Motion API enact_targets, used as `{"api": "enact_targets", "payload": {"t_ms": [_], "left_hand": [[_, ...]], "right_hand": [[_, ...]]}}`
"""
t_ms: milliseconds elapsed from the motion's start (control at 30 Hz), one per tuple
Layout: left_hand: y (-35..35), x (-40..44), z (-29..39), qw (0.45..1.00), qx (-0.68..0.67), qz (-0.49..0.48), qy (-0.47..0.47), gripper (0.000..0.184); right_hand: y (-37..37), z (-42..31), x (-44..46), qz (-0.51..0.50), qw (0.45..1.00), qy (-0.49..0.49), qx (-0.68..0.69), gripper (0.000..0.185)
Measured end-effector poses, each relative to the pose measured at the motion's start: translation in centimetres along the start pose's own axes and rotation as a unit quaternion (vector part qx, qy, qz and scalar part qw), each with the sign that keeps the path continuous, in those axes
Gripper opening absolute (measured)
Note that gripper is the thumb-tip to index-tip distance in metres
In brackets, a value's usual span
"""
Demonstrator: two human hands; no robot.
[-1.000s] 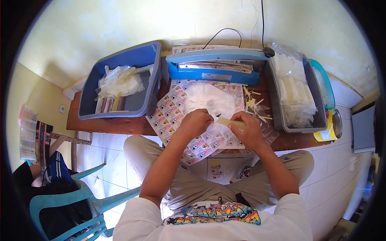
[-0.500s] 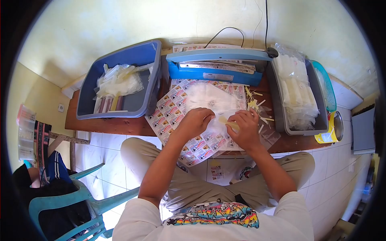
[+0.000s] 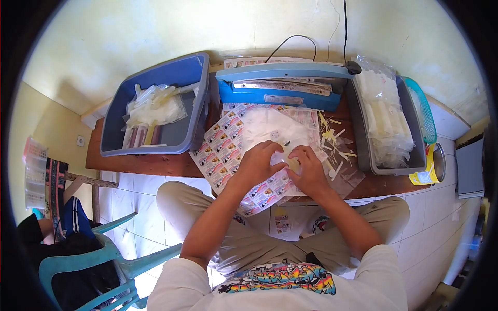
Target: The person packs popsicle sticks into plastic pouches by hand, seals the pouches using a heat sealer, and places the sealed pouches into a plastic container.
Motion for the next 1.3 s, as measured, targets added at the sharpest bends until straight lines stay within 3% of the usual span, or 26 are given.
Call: {"api": "enact_targets", "payload": {"t_ms": [100,233,333,433,500,600,800,1300], "left_hand": [[-0.1,-0.1,-0.2,1.000,0.011,0.005,0.006,0.034],[-0.3,-0.2,-0.5,0.999,0.021,0.022,0.011,0.038],[-0.4,-0.2,-0.4,1.000,0.008,-0.002,0.022,0.041],[-0.4,-0.1,-0.1,1.000,0.003,-0.006,-0.010,0.044],[-0.4,-0.1,0.0,1.000,0.004,-0.010,-0.023,0.046],[-0.3,-0.2,0.1,0.999,0.006,-0.024,-0.043,0.049],[-0.5,-0.3,0.1,0.998,0.016,-0.032,-0.059,0.052],[1.6,-1.3,0.5,1.000,0.022,0.009,-0.020,0.059]], "right_hand": [[0.5,-0.6,-0.2,-0.080,0.992,-0.074,0.061,0.044],[0.4,0.3,-0.6,-0.074,0.993,-0.039,0.084,0.047],[0.6,0.8,-0.7,-0.069,0.996,-0.031,0.046,0.047],[1.4,0.1,0.0,-0.060,0.994,-0.041,-0.076,0.057],[2.4,-1.5,0.9,0.034,0.976,0.052,-0.207,0.071],[1.9,-0.5,1.5,0.036,0.974,0.071,-0.213,0.081],[0.3,2.4,1.8,0.019,0.976,0.048,-0.210,0.068],[2.3,0.4,1.9,0.012,0.991,0.068,-0.117,0.062]]}}
Point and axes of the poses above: each hand's wrist, its own x-axis towards the middle knuckle, its own y-axis out of the back of the hand, z = x × y, the point moved 3 cm from there along x, towards the middle knuckle, and after that the axes turned 4 degrees about z, right-handed, at the moved point
